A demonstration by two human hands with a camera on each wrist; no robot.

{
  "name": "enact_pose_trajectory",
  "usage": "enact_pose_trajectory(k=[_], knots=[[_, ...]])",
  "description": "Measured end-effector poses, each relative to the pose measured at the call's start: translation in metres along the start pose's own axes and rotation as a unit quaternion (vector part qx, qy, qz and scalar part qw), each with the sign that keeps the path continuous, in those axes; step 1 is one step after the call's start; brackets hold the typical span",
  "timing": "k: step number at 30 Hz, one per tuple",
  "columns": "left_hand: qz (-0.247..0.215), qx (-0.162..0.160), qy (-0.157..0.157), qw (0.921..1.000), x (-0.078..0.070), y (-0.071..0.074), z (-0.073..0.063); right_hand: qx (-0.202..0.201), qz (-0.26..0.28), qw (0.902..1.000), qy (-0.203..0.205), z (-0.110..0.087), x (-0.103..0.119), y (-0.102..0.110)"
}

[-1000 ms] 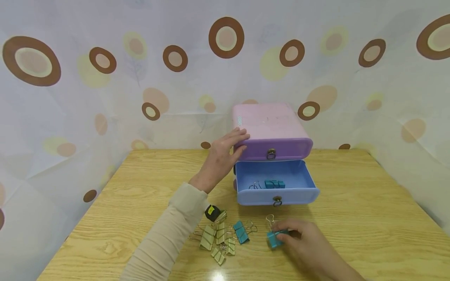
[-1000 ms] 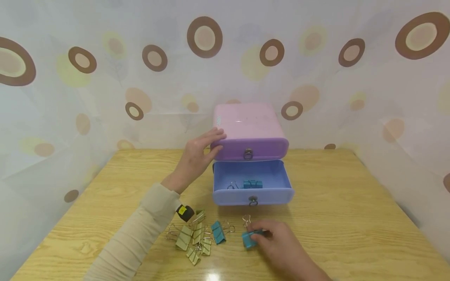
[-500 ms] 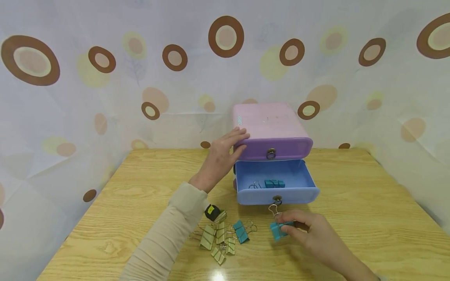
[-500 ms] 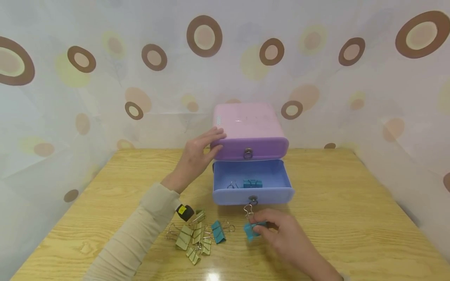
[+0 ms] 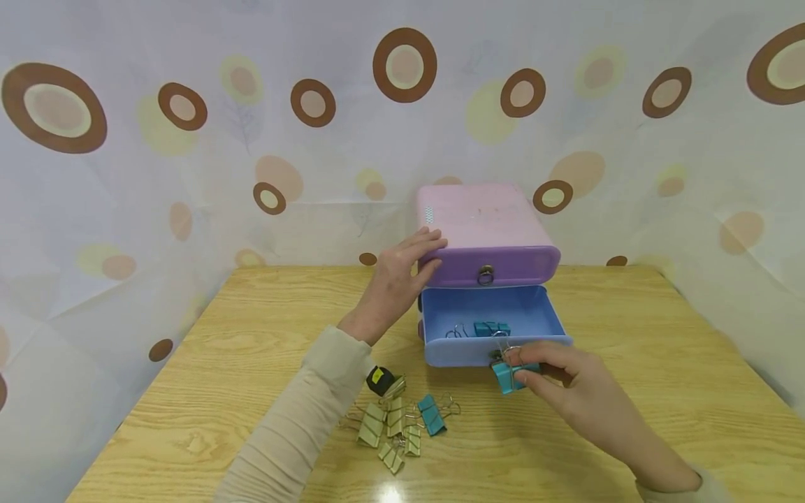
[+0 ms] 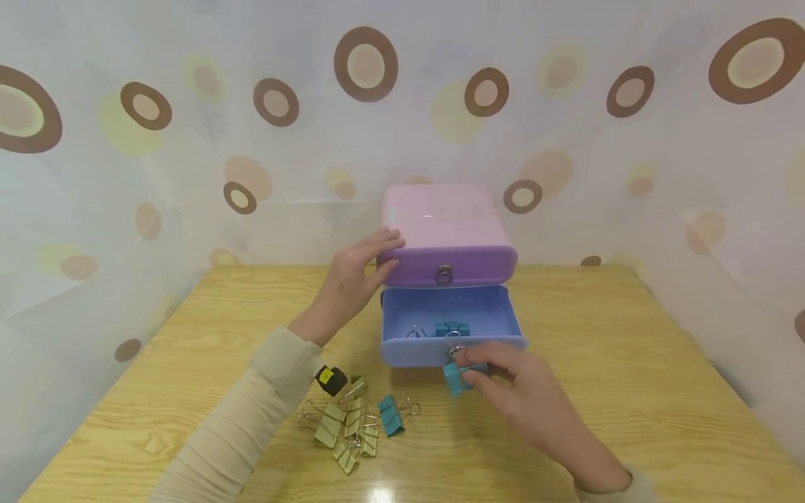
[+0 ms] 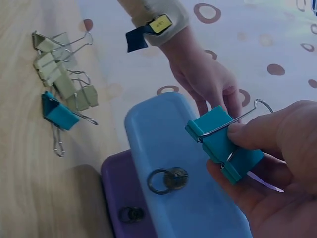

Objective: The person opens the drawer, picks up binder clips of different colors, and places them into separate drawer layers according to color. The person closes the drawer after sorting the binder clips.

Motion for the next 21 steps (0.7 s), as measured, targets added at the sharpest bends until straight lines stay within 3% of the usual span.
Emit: enact_pose_trajectory(k=[10,21], knots=[[-0.002,0.003,0.001,1.0000,0.000,-0.001,-0.001,-0.060,-0.016,0.9974,-0.036,0.024,-0.003,0.028],[0.003,0.004,0.002,1.0000,0.001,0.000,-0.001,-0.069,-0.075,0.9908,-0.090,0.041,-0.020,0.039]])
Point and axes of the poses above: each hand's wrist, its own z-axis towards the middle knuckle, its own y-axis out of the back of the hand, x = y × z, the point moved 6 cm from there along z, towards the middle knuckle, and after that the axes turned 12 degrees about z, right-handed, at the moved point
